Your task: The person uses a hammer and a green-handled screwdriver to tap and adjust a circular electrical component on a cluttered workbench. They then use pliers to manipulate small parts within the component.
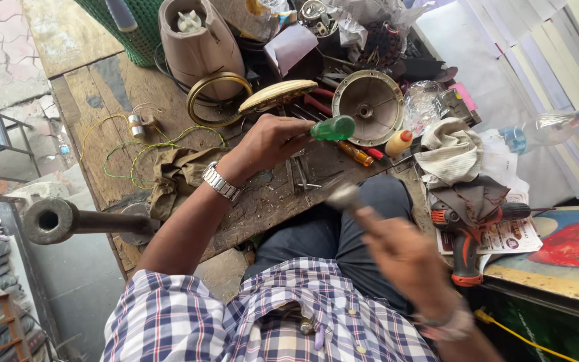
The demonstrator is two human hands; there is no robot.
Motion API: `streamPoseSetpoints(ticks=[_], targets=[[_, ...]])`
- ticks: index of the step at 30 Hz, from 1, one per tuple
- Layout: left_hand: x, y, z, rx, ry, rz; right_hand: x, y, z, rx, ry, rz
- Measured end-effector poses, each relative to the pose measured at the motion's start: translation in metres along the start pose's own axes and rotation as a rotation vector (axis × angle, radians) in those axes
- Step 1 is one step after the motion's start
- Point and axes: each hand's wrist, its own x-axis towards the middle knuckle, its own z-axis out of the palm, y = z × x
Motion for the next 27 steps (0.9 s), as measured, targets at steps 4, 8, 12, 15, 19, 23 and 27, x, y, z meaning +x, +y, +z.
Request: streamPoseSetpoints(ticks=[4, 8, 12, 15, 19, 23, 27], targets=[[0.001, -0.002, 0.003, 0.008, -0.024, -0.023, -0.002, 0.019, 0.084, -0.423, -0.180, -0.260], [-0.001, 0.005, -0.002, 0.000, 0.008, -0.032, 0.012, 0.032, 0.140, -0.358, -0.235, -0.402], [-0.006, 0.011, -0.012, -0.022, 0.002, -0.049, 0.024, 0.045, 0.157, -0.154, -0.048, -0.352], [-0.008, 0.014, -0.013, -0.016, -0.011, -0.077, 0.044, 0.064, 0.164, 0.091, 0.173, -0.100], [-0.001, 0.019, -0.008, 0.043, -0.006, -0.049, 0.092, 0.101, 0.179, 0.327, 0.060, 0.298], [-0.004, 0.015, -0.007, 0.114, -0.009, -0.076, 0.121, 0.121, 0.211, 0.391, -0.222, 0.398], [-0.007, -0.011, -0.002, 0.406, 0.020, -0.063, 0.119, 0.126, 0.235, 0.756, -0.265, 0.458]])
